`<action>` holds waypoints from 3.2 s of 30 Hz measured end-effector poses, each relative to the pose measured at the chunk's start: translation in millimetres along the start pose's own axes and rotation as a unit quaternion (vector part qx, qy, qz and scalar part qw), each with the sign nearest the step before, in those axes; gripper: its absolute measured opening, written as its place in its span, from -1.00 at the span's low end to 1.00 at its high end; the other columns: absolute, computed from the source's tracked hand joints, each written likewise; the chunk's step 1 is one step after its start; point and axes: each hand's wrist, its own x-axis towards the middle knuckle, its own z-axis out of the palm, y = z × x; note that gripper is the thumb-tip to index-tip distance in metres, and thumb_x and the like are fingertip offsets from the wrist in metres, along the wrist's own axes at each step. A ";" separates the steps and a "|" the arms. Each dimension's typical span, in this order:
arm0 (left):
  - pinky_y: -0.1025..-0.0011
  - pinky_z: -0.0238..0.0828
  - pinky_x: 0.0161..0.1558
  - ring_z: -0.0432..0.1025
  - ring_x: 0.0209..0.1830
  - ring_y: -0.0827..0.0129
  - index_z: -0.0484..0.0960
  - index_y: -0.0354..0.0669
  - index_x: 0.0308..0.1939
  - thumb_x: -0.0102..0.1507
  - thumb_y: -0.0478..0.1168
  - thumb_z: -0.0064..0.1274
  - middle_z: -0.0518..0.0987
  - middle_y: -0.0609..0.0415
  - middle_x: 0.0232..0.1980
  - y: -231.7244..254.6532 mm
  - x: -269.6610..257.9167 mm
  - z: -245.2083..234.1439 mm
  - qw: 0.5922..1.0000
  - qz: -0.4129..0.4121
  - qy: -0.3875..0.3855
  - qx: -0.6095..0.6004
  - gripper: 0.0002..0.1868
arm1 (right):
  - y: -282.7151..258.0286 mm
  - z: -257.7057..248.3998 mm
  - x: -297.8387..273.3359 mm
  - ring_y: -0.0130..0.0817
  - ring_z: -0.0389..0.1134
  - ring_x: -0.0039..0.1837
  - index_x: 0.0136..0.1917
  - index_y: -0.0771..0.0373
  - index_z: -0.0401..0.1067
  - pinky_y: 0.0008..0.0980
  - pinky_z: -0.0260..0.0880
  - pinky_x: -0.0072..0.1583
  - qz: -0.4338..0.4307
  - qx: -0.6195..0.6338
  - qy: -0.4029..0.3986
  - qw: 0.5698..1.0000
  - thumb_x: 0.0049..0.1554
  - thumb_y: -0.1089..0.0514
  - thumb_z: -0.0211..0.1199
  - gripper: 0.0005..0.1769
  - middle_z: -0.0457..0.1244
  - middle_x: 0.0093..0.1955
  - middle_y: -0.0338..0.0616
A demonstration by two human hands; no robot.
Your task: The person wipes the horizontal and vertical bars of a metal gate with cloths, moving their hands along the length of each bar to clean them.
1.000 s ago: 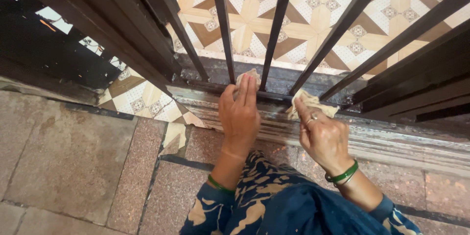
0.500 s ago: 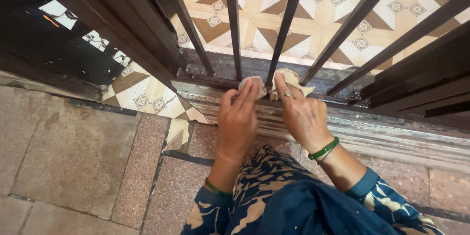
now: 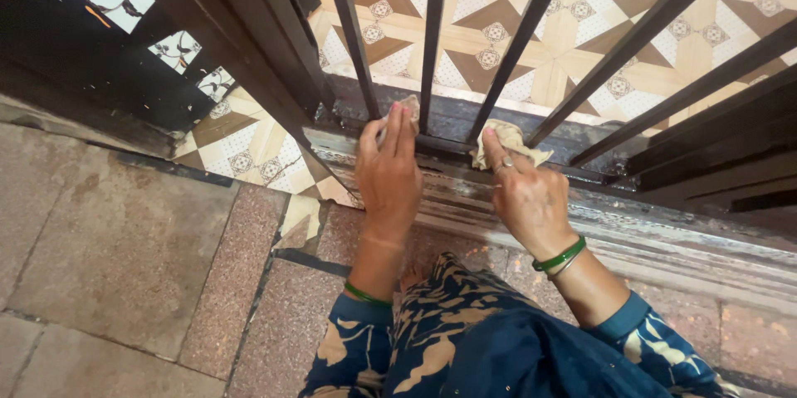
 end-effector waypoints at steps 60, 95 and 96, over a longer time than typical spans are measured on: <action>0.38 0.67 0.06 0.66 0.06 0.14 0.51 -0.37 0.28 0.40 -0.39 0.04 0.61 -0.23 0.23 46.9 2.1 -26.3 0.971 0.004 0.104 -0.215 -0.65 | 75.8 -48.9 -83.2 -0.31 0.48 -0.01 0.34 0.17 0.44 -0.47 0.49 -0.03 0.064 0.062 0.223 0.971 0.37 0.21 0.23 -0.72 0.43 0.05 -0.01; 0.58 0.27 -0.55 0.47 -0.48 0.63 0.60 -0.22 0.16 0.49 -0.20 0.02 0.68 -0.12 0.14 116.6 142.3 -29.3 0.912 0.012 0.271 -0.307 -0.77 | 67.8 -139.1 -10.4 -0.25 0.50 0.07 0.33 0.43 0.42 -0.35 0.56 0.06 0.034 0.107 0.257 0.960 0.48 0.22 0.17 -0.75 0.42 0.06 0.10; 0.61 0.29 -0.54 0.52 -0.43 0.67 0.59 -0.19 0.19 0.51 -0.19 0.02 0.69 -0.07 0.13 112.9 145.3 -26.3 0.915 0.034 0.279 -0.289 -0.77 | 64.6 -149.4 0.5 -0.21 0.51 0.18 0.42 0.45 0.35 -0.32 0.60 0.17 0.016 0.091 0.267 0.959 0.54 0.25 0.15 -0.74 0.41 0.15 0.11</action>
